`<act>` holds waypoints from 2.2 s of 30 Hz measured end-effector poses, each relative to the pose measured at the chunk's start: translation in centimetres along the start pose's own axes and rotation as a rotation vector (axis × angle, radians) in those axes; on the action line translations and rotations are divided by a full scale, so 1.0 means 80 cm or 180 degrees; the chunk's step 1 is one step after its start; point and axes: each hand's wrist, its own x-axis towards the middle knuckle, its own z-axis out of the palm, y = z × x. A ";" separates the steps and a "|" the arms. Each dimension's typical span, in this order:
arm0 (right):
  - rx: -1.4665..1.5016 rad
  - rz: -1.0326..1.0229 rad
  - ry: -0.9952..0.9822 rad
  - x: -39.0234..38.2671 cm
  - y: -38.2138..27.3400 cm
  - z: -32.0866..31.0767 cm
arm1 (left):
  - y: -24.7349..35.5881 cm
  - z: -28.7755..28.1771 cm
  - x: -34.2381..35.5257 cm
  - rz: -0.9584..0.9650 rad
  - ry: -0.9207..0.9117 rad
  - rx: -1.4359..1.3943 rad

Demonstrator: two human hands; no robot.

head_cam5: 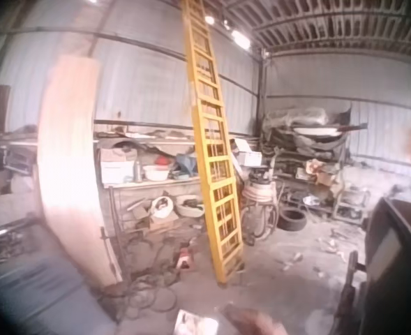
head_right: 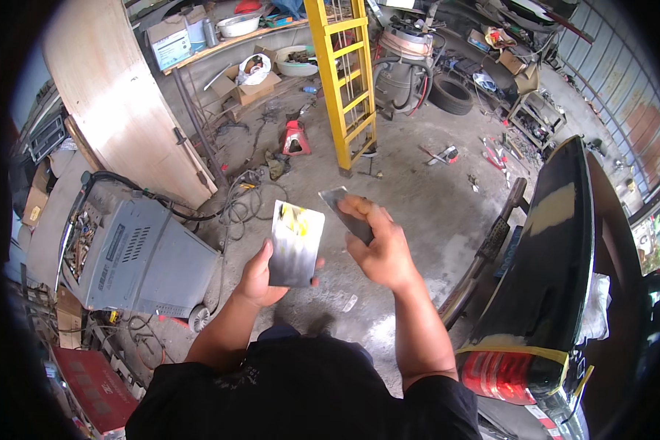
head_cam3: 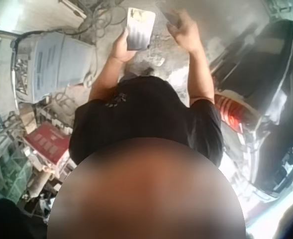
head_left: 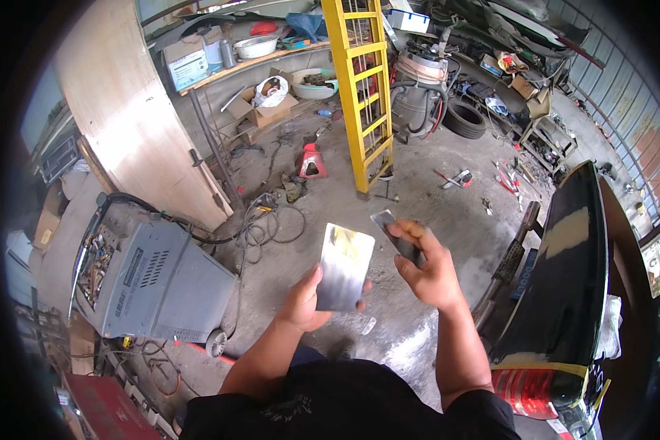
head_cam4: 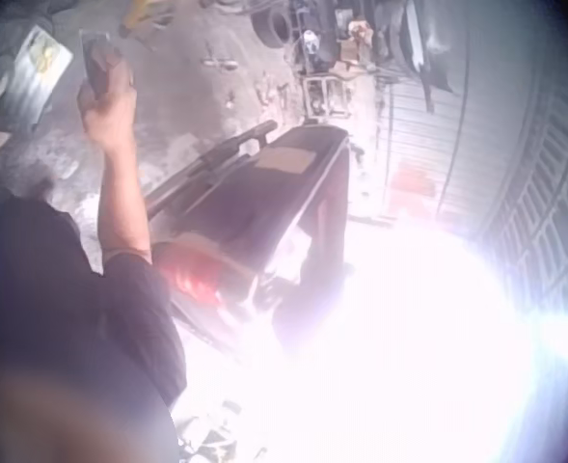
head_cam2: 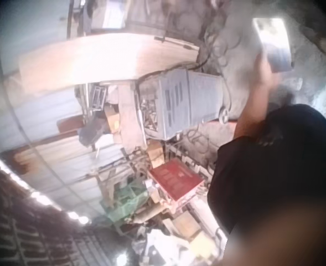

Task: The person mixes a beige paste with a hardener in a bucket, then uses a metal spreader to apply the filler to a damaged area on the rear tailgate of a dark green pickup truck. The person repeatedly scoops filler and spreads it over the existing patch to build up the surface.

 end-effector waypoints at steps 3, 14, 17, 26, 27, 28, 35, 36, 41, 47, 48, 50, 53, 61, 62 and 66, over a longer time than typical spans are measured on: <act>-0.0543 -0.0633 -0.0329 0.001 -0.005 0.037 | -0.016 -0.021 0.038 0.0657 0.0366 0.0763; -0.0500 -0.0139 -0.0257 0.089 0.057 0.032 | 0.042 -0.096 0.169 0.0380 0.0233 0.1118; -0.0444 -0.0604 -0.0361 0.139 0.056 0.017 | 0.103 -0.119 0.197 -0.1041 -0.0565 -0.0158; -0.0140 -0.0469 -0.0480 0.241 0.122 0.024 | 0.151 -0.203 0.295 -0.2023 -0.1508 -0.1123; -0.0141 -0.0355 -0.0433 0.243 0.128 0.022 | 0.155 -0.203 0.303 -0.1935 -0.1576 -0.1117; -0.0256 -0.0194 -0.0437 0.246 0.131 0.018 | 0.158 -0.199 0.309 -0.1841 -0.1640 -0.1109; 0.2777 0.0143 0.1085 0.193 0.188 0.011 | 0.175 -0.169 0.370 -0.1100 -0.0804 -0.0660; 0.3014 0.0435 0.1284 0.194 0.186 0.027 | 0.172 -0.171 0.380 -0.1019 -0.0707 -0.0505; 0.3644 0.1201 0.0613 0.202 0.235 0.069 | 0.156 -0.155 0.411 -0.1090 -0.0158 -0.0379; 0.3859 0.1124 0.0771 0.241 0.318 0.019 | 0.125 -0.140 0.470 -0.1079 -0.0361 -0.0255; 0.3786 0.1138 0.0925 0.247 0.328 0.006 | 0.122 -0.141 0.481 -0.1112 -0.0405 -0.0278; 0.3694 0.1127 0.1258 0.260 0.352 -0.026 | 0.109 -0.142 0.504 -0.1095 -0.0360 -0.0256; 0.3536 0.0992 0.1494 0.267 0.372 -0.081 | 0.090 -0.136 0.537 -0.1059 -0.0183 -0.0069; 0.2971 0.1480 0.0989 0.275 0.380 -0.133 | 0.041 -0.075 0.621 -0.0559 -0.0572 0.0150; 0.2906 0.1537 0.0999 0.285 0.381 -0.137 | 0.034 -0.074 0.630 -0.0537 -0.0620 0.0164; 0.3095 0.1494 0.1154 0.334 0.386 -0.157 | 0.000 -0.100 0.671 -0.0133 -0.0664 0.1005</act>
